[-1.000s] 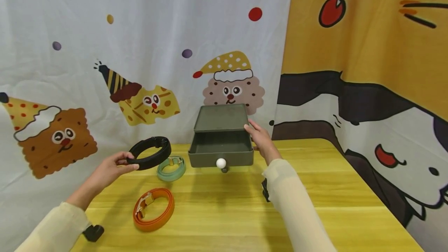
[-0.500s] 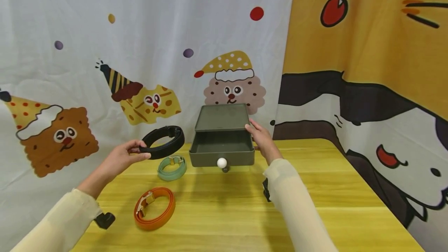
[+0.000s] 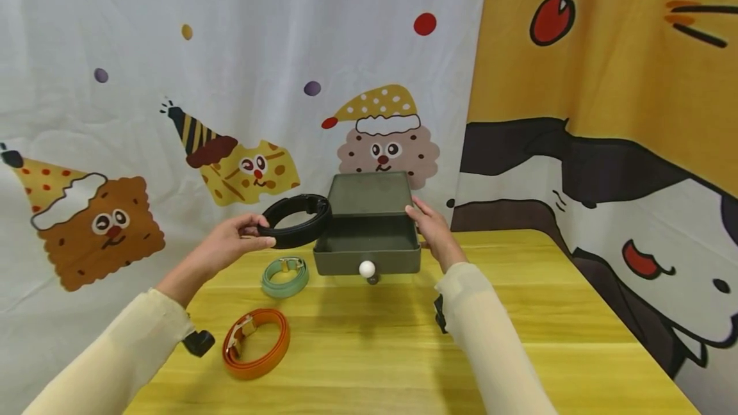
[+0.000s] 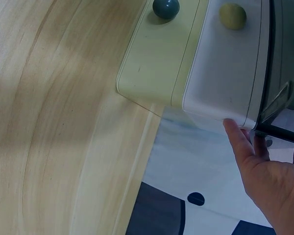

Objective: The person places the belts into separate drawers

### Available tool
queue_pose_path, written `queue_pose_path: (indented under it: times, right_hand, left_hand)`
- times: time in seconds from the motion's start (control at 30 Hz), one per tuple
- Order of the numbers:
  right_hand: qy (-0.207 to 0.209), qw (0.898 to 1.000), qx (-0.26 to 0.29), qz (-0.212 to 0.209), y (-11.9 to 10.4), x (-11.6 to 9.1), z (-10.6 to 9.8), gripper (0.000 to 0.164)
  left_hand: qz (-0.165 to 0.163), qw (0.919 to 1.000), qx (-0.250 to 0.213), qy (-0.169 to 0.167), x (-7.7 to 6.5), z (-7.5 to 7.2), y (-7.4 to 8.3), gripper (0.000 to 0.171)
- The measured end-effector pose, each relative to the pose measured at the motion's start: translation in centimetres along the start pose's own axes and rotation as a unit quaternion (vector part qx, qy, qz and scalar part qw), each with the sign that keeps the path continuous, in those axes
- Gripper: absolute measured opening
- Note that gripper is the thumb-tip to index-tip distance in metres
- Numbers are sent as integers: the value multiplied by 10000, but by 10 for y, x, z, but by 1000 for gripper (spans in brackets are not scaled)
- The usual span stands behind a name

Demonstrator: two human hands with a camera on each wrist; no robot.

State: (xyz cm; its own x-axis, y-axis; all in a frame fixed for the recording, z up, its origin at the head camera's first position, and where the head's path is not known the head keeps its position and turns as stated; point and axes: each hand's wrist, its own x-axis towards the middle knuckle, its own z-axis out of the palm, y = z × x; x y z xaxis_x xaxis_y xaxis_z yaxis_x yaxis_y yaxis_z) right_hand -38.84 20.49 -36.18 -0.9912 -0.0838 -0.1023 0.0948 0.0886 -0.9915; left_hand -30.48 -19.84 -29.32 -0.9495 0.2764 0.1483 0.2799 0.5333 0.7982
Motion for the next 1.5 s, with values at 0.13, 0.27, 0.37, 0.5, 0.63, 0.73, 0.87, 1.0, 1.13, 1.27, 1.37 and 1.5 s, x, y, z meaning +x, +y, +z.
queue_pose_path:
  times: [0.13,0.27,0.37,0.5,0.63,0.73,0.87,1.0,1.13,1.27,1.37,1.5]
  right_hand:
    - [-1,10000,3,-17,1,0,0,65]
    - [7,10000,-10,-43,1,-1,0,64]
    - [-25,10000,-41,-67,1,-1,0,65]
    - [-33,10000,-19,-85,2,-2,-1,64]
    - [-35,10000,-45,-70,1,-4,-2,62]
    - [-85,9999,-52,-20,-5,-11,0,62]
    - [-96,9999,-47,-18,-5,-10,0,62]
    - [-86,9999,-85,-62,1,-4,-1,62]
    - [-106,9999,-103,-57,0,-4,-1,62]
    - [-100,9999,-116,-65,0,-5,0,62]
    - [-80,9999,-84,-76,-1,-5,0,63]
    - [-59,9999,-30,-86,-1,-5,1,63]
  left_hand:
    - [46,9998,-167,-93,8,10,10,34]
    - [56,9995,-247,-184,15,20,20,30]
    - [80,9994,-183,-290,20,27,26,30]
    - [171,9987,-61,-476,26,38,33,32]
    - [293,9975,-71,-633,31,48,41,31]
    - [299,9970,-74,-716,34,55,45,29]
    - [335,9964,-40,-776,37,61,46,28]
    - [382,9958,-60,-834,38,65,47,27]
    - [343,9953,-55,-904,39,68,48,28]
    - [300,9948,-43,-972,39,71,48,30]
    - [312,9944,6,-1011,40,73,48,30]
    - [355,9939,62,-1041,40,76,49,28]
